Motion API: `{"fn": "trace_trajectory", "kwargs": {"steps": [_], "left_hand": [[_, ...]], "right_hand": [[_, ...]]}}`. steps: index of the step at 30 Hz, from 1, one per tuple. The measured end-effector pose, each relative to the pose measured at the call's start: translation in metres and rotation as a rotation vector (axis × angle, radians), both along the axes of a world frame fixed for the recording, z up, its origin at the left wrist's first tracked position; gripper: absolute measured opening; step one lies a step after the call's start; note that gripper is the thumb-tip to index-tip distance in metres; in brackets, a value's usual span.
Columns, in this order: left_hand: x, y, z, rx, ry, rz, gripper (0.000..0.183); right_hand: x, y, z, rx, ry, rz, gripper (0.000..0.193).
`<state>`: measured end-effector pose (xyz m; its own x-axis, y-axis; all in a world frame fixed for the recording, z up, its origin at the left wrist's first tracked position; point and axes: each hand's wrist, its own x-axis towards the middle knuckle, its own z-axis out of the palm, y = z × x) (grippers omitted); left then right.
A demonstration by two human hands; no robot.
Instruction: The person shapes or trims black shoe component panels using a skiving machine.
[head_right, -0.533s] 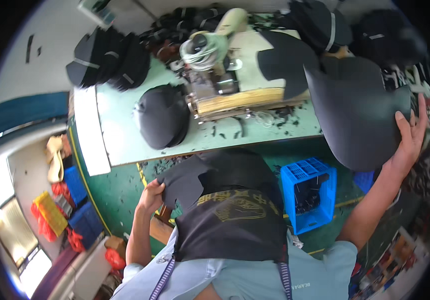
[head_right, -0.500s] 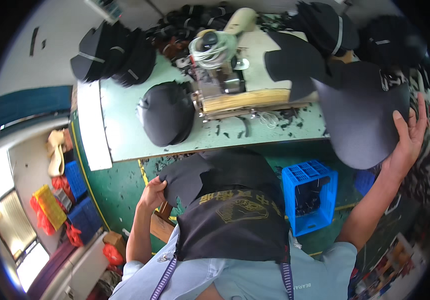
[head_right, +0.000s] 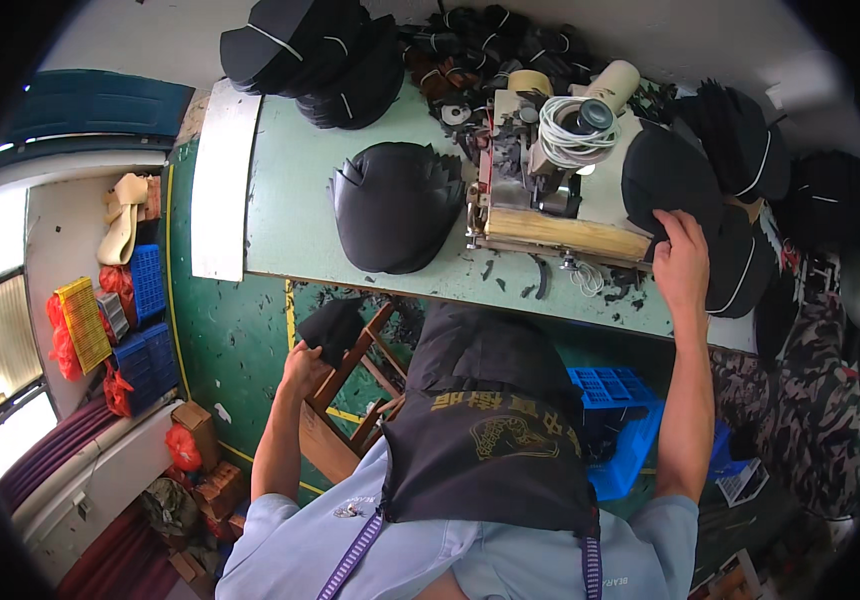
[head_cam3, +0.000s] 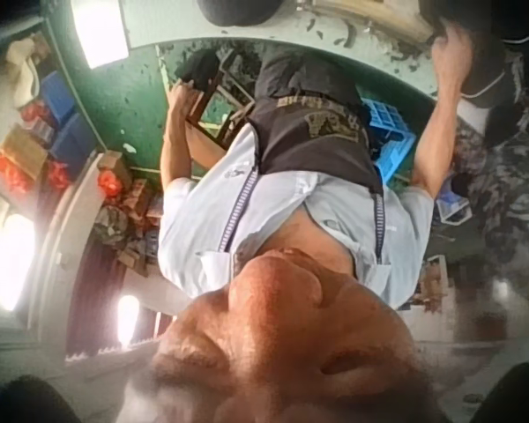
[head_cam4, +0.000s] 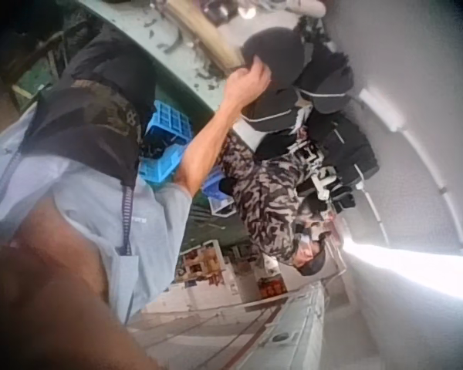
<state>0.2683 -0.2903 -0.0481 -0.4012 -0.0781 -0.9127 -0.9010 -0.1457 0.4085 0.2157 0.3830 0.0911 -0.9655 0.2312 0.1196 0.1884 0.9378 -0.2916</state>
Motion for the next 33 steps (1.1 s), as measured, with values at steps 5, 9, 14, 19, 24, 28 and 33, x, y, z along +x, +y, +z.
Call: {"fn": "trace_trajectory", "kwargs": {"steps": [5,9,14,19,24,28,33], "left_hand": [[0.036,-0.124,-0.057,-0.168,0.186,0.524,0.027],[-0.031,-0.066,-0.045,-0.421,-0.152,0.357,0.032],[-0.103,0.062,0.033,-0.129,0.229,-0.434,0.032],[-0.156,0.145,0.068,-0.167,0.466,-0.826,0.025],[-0.188,0.174,0.08,-0.18,0.596,-0.953,0.024],[-0.203,0.181,0.082,-0.189,0.615,-0.936,0.023],[-0.219,0.198,0.072,-0.216,0.617,-0.984,0.023]], "right_hand": [[-0.019,-0.009,0.0,-0.058,0.141,0.107,0.036],[-0.003,-0.016,0.0,-0.044,0.173,-0.003,0.04],[0.005,-0.013,-0.004,0.137,0.071,-0.146,0.051],[0.01,0.002,-0.01,0.001,0.031,-0.088,0.043],[0.009,0.002,-0.007,0.225,0.15,-0.027,0.022],[-0.003,0.009,0.016,0.223,0.612,-0.3,0.011],[-0.012,0.022,0.065,0.421,0.723,-0.334,0.013]]}}
